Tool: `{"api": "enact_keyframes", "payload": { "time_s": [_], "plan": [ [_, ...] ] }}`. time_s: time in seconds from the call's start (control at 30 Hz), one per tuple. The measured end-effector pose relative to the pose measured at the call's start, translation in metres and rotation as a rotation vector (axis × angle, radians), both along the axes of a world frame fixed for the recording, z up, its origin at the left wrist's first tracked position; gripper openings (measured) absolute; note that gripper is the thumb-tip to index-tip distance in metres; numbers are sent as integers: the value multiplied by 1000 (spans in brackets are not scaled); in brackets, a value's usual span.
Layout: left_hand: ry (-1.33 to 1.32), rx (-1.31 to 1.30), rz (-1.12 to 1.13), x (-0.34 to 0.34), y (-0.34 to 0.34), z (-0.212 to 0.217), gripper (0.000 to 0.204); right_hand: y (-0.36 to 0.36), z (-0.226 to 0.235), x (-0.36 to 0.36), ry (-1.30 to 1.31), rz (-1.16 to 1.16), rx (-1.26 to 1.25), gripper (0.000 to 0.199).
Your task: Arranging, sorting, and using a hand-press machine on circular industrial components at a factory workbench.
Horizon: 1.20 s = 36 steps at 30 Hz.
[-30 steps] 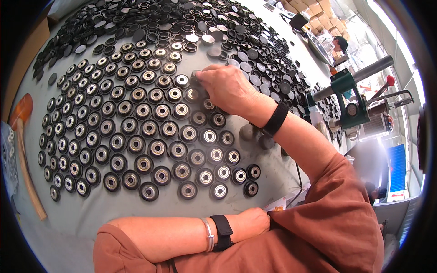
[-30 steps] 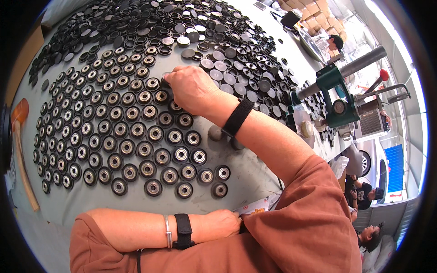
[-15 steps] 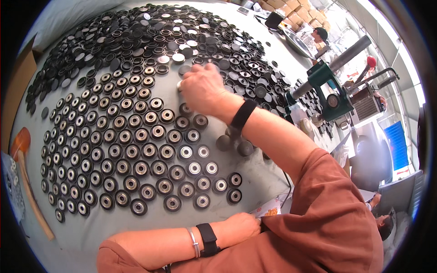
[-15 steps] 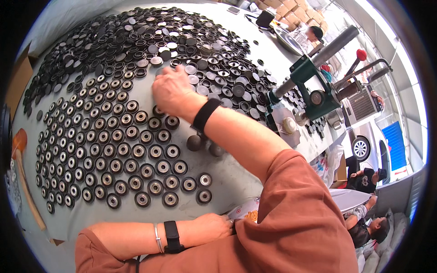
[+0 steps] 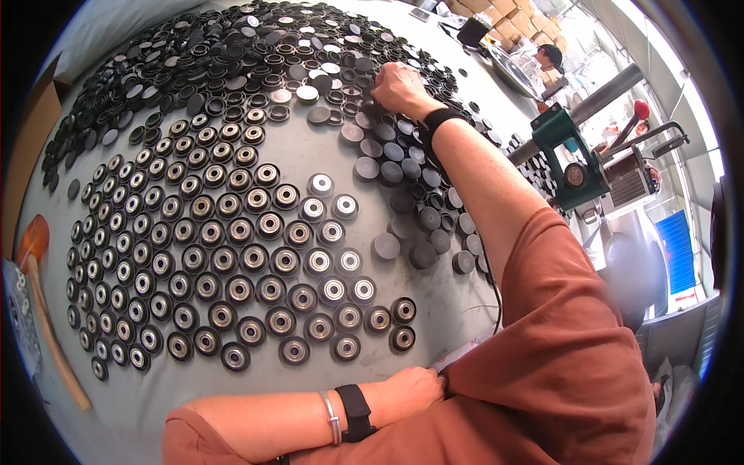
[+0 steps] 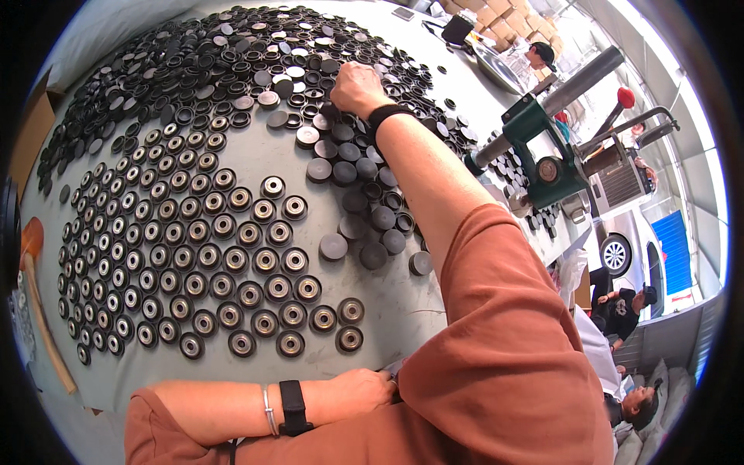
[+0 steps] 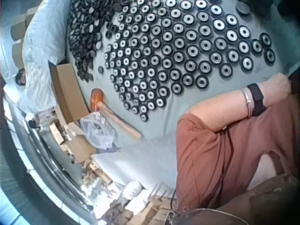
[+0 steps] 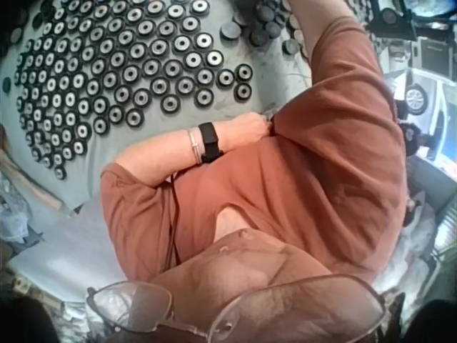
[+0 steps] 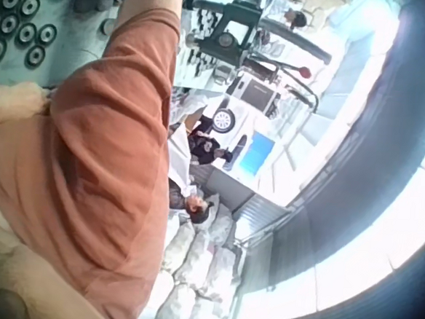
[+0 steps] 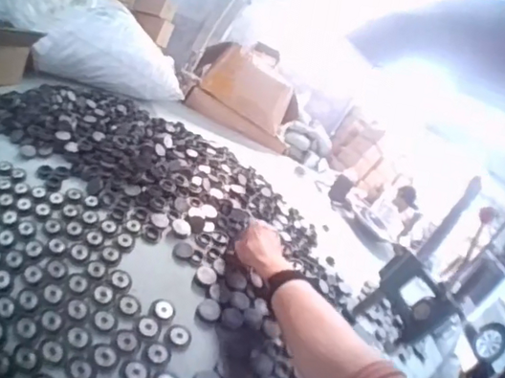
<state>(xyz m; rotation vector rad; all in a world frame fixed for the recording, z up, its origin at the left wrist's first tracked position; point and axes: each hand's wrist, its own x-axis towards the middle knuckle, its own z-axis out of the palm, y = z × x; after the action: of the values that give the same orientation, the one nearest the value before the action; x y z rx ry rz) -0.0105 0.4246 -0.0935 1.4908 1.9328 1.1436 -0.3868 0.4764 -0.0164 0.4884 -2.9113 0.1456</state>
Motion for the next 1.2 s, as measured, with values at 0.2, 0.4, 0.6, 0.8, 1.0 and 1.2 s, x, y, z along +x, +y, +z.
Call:
{"api": "enact_keyframes", "payload": {
  "time_s": [0.2,0.4,0.6,0.8,1.0,1.2],
  "plan": [
    [183,98,16,7,0,-4,20,-6,5,46,74,167,-193,21],
    [443,58,-38,3,-5,6,18,-32,1,153,84,488,-139,14],
    [565,31,-10,6,-4,4,15,-27,-18,164,155,641,-52,8],
    [591,-7,16,8,-3,3,13,-23,-22,176,192,703,-3,16],
    [584,5,10,6,-5,5,13,-25,-18,178,123,778,44,17],
    [253,67,14,4,3,3,18,-36,7,173,-91,743,253,9]
  ]
}}
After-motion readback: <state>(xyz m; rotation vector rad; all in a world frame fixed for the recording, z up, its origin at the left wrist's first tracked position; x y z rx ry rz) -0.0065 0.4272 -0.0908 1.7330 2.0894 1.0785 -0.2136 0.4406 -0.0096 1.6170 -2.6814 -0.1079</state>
